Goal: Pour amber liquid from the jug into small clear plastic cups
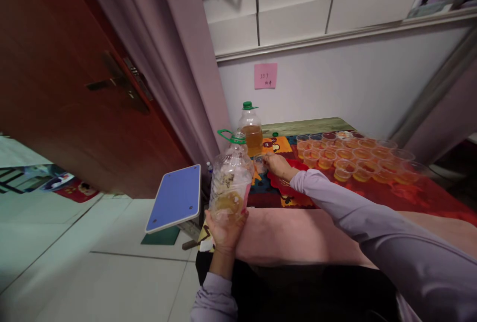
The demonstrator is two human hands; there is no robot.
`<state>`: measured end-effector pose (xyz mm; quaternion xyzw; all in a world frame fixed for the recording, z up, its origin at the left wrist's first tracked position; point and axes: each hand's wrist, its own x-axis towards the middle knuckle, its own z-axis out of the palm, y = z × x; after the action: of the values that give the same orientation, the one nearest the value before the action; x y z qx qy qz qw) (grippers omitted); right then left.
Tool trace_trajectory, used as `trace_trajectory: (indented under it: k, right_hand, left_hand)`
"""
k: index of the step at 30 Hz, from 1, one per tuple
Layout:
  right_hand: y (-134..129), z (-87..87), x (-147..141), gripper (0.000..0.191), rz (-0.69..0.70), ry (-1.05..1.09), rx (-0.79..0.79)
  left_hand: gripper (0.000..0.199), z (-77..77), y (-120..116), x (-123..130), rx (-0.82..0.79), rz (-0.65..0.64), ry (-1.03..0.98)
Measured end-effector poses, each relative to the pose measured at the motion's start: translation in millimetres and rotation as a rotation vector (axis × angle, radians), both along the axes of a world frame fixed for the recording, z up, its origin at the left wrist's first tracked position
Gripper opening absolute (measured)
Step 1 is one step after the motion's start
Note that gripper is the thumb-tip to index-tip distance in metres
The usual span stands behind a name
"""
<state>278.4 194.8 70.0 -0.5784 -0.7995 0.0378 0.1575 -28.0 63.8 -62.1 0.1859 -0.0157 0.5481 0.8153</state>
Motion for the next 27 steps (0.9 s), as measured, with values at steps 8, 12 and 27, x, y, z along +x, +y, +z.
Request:
trace_trajectory:
  k: [8, 12, 27]
  right_hand:
    - [11, 28.3, 4, 0.005, -0.007, 0.167, 0.141]
    - [10, 50.9, 19, 0.008, -0.013, 0.239, 0.219]
    - [12, 11.8, 4, 0.009, -0.048, 0.213, 0.147]
  left_hand:
    - [0.071, 1.0, 2, -1, -0.005, -0.025, -0.017]
    - [0.069, 2.8, 2, -2, -0.062, 0.001, 0.024]
    - [0.072, 2.3, 0, 2, -0.019, 0.013, -0.002]
